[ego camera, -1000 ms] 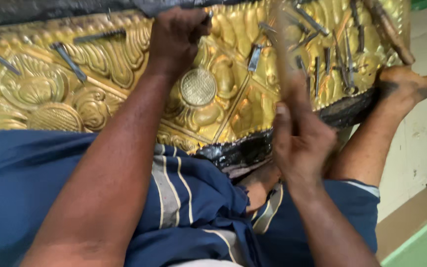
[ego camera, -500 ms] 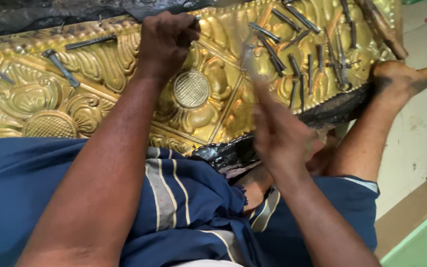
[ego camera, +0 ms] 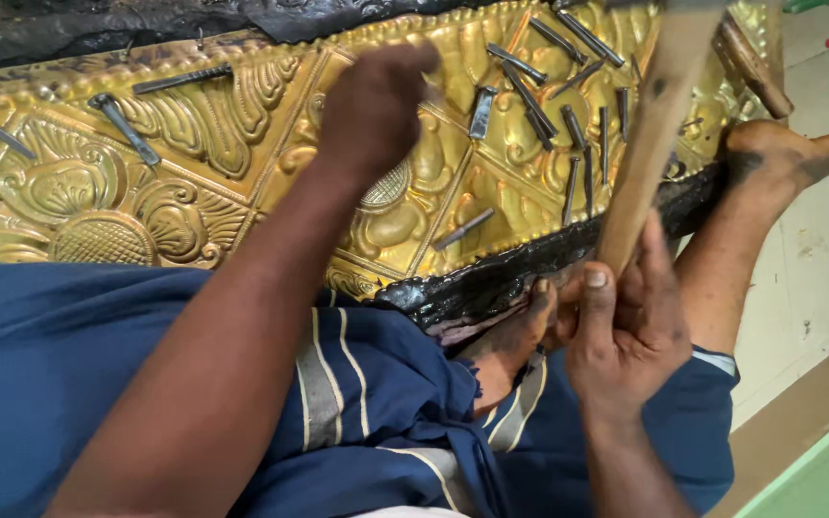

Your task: The person is sitting on the floor and using a hammer and chisel to carve intricate patterns into a large, gold-colored metal panel. They repeatedly strike the chisel with the hammer to shape the metal surface.

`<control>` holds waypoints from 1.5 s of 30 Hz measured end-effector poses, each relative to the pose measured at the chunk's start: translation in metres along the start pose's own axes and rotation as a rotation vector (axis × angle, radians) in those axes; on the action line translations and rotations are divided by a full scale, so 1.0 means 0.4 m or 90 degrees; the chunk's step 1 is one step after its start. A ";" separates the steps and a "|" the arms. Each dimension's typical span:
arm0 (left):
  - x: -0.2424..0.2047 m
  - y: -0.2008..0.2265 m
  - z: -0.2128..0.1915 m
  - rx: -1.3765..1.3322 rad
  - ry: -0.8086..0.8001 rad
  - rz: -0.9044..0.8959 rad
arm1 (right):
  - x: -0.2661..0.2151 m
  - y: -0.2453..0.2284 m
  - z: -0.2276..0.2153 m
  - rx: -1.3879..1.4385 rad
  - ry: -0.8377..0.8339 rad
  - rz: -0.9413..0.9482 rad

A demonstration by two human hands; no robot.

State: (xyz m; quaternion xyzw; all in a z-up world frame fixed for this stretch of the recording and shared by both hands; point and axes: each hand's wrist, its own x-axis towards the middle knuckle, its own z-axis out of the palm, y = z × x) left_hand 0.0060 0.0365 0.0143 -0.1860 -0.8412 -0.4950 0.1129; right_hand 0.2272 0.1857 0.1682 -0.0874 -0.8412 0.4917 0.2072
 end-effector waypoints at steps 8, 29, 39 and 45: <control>-0.194 0.261 0.036 0.124 -0.433 0.078 | -0.090 0.112 -0.063 0.062 0.034 0.313; -0.017 -0.051 -0.209 -0.111 -0.016 -0.199 | -0.114 0.146 0.004 0.211 -0.206 0.546; 0.016 -0.096 -0.104 -0.142 0.049 -0.041 | -0.095 0.123 0.055 0.277 -0.246 0.675; 0.033 -0.108 -0.084 -0.103 0.051 0.075 | -0.077 0.100 0.053 0.023 -0.219 0.366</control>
